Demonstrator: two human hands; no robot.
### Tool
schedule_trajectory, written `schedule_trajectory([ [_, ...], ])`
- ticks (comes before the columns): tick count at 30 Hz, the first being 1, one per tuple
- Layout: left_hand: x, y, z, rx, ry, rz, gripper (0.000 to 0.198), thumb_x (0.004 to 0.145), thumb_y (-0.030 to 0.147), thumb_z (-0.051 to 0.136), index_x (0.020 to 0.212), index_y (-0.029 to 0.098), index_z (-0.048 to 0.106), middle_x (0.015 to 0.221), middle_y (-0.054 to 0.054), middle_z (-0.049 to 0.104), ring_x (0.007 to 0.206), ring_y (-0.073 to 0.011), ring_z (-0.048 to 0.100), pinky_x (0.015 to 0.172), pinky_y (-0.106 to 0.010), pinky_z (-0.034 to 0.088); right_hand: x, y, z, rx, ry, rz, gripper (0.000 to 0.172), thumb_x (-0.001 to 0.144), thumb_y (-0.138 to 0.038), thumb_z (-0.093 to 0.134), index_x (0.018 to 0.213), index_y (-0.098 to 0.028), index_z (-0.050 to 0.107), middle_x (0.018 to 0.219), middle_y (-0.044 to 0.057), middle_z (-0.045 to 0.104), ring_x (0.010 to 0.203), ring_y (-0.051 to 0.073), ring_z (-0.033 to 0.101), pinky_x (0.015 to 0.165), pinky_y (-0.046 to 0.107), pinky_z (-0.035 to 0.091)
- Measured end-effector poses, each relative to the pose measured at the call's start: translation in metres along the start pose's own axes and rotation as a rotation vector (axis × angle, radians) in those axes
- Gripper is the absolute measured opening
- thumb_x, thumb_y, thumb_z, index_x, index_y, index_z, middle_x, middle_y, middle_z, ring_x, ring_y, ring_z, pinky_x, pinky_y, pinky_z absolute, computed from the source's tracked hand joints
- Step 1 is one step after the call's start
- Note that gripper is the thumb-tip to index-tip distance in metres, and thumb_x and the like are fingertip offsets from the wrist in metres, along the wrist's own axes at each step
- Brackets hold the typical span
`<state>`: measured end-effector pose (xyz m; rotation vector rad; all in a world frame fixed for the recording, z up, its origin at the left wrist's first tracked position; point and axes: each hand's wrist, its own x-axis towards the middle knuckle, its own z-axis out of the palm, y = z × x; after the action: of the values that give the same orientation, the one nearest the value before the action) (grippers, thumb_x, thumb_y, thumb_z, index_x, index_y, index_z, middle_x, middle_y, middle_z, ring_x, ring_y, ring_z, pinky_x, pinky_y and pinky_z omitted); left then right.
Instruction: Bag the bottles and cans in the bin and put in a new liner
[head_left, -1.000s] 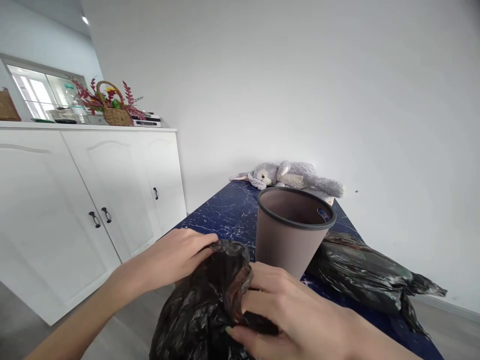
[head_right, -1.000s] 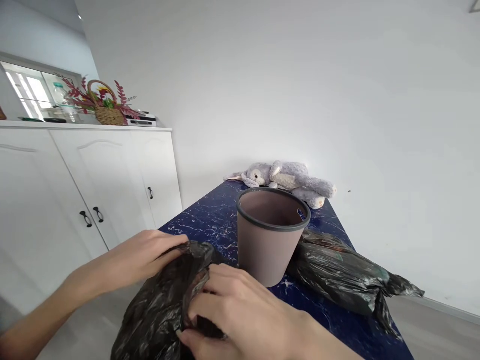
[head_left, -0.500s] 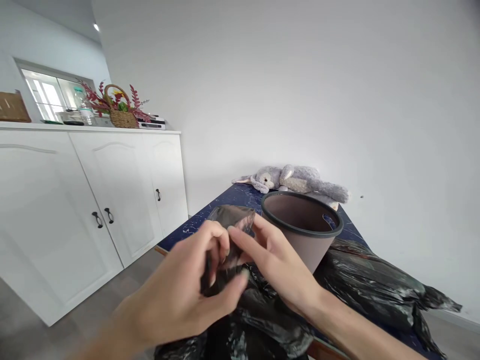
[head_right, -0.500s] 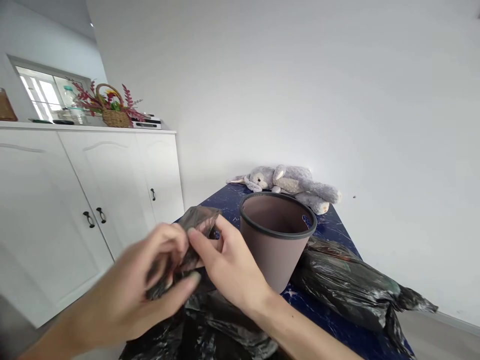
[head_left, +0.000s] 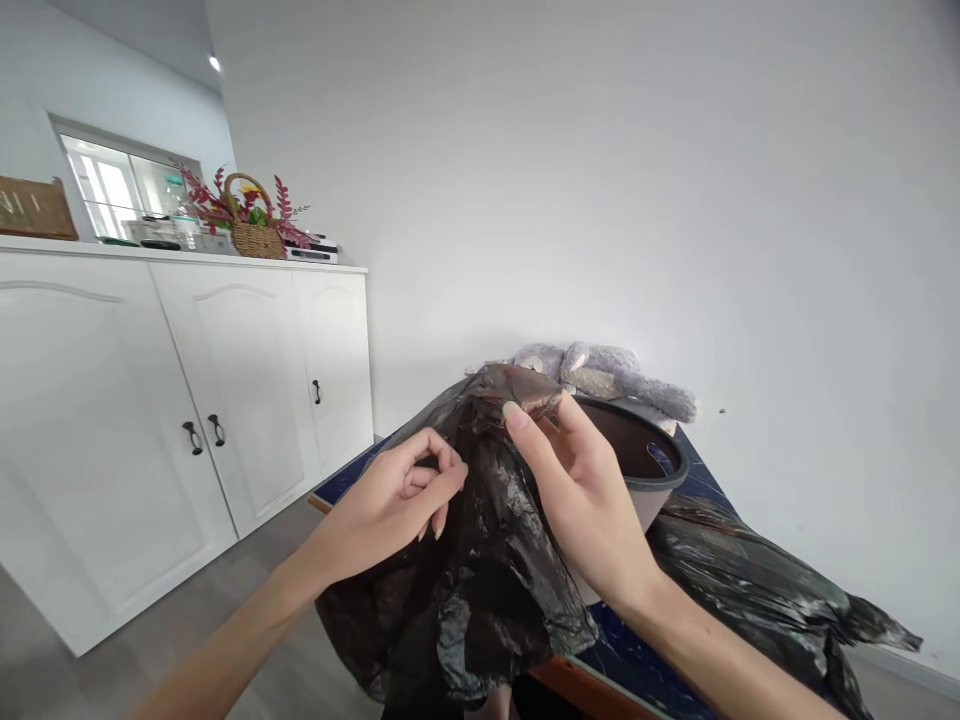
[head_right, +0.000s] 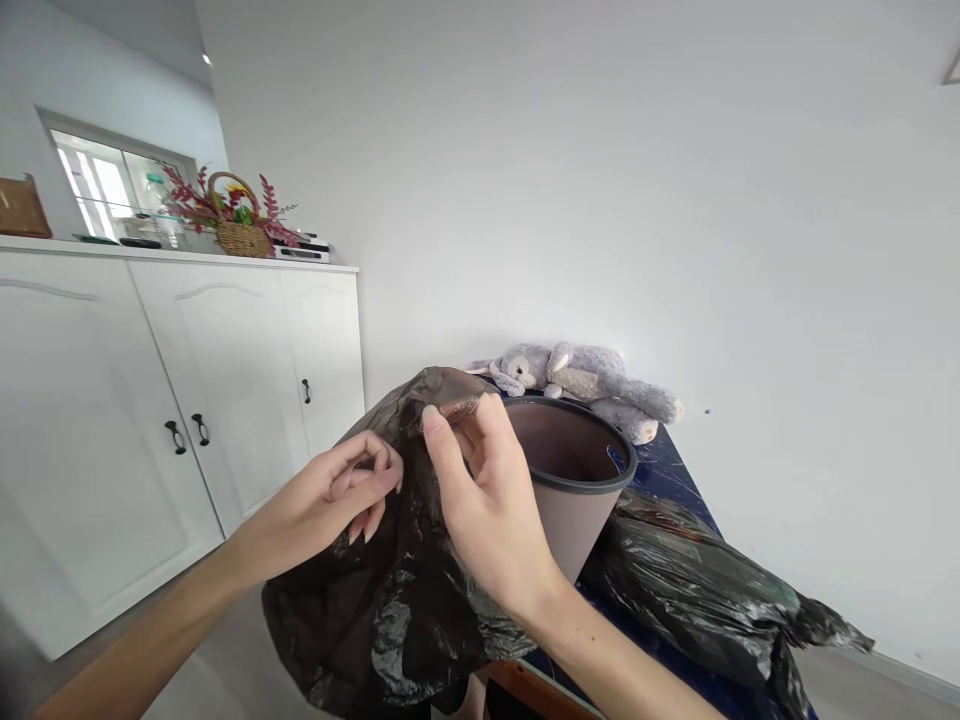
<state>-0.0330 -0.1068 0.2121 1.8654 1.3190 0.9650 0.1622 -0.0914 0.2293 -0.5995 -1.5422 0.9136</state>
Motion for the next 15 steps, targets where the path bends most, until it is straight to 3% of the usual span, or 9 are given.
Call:
schedule_trajectory([
  [3,0.006,-0.004,0.008,0.128,0.149,0.021,0.041,0.090,0.060,0.071,0.102,0.024,0.054,0.071,0.005,0.056,0.059,-0.0151,0.056,0.054,-0.027,0.041,0.000,-0.001,0.001,0.003,-0.001,0.011,0.027,0.101,-0.047,0.063,0.089,-0.025,0.054,0.089,0.001,0.062,0.086,0.018,0.061,0.084,0.034,0.055],
  [6,0.012,-0.004,0.018,0.189,0.128,0.123,0.039,0.089,0.060,0.071,0.088,0.023,0.056,0.078,0.001,0.058,0.062,-0.0152,0.055,0.054,-0.028,0.040,0.004,-0.002,-0.001,0.019,-0.020,-0.008,0.025,0.101,-0.047,0.064,0.091,-0.025,0.055,0.092,0.001,0.062,0.089,0.018,0.060,0.086,0.033,0.055],
  [10,0.008,-0.002,0.012,-0.016,0.009,0.082,0.039,0.096,0.059,0.061,0.082,0.024,0.052,0.070,0.003,0.050,0.058,-0.0141,0.050,0.055,-0.028,0.041,-0.001,0.009,-0.008,0.050,0.038,-0.025,0.023,0.106,-0.050,0.055,0.101,-0.028,0.054,0.104,0.002,0.062,0.097,0.019,0.059,0.090,0.034,0.053],
  [15,-0.006,-0.006,-0.013,-0.309,0.162,-0.010,0.032,0.086,0.055,0.066,0.086,0.024,0.061,0.082,-0.004,0.067,0.075,-0.0232,0.068,0.072,-0.037,0.058,-0.032,0.029,-0.010,-0.047,0.009,0.027,0.028,0.112,-0.049,0.039,0.115,-0.028,0.058,0.121,0.007,0.064,0.114,0.024,0.060,0.105,0.039,0.049],
])
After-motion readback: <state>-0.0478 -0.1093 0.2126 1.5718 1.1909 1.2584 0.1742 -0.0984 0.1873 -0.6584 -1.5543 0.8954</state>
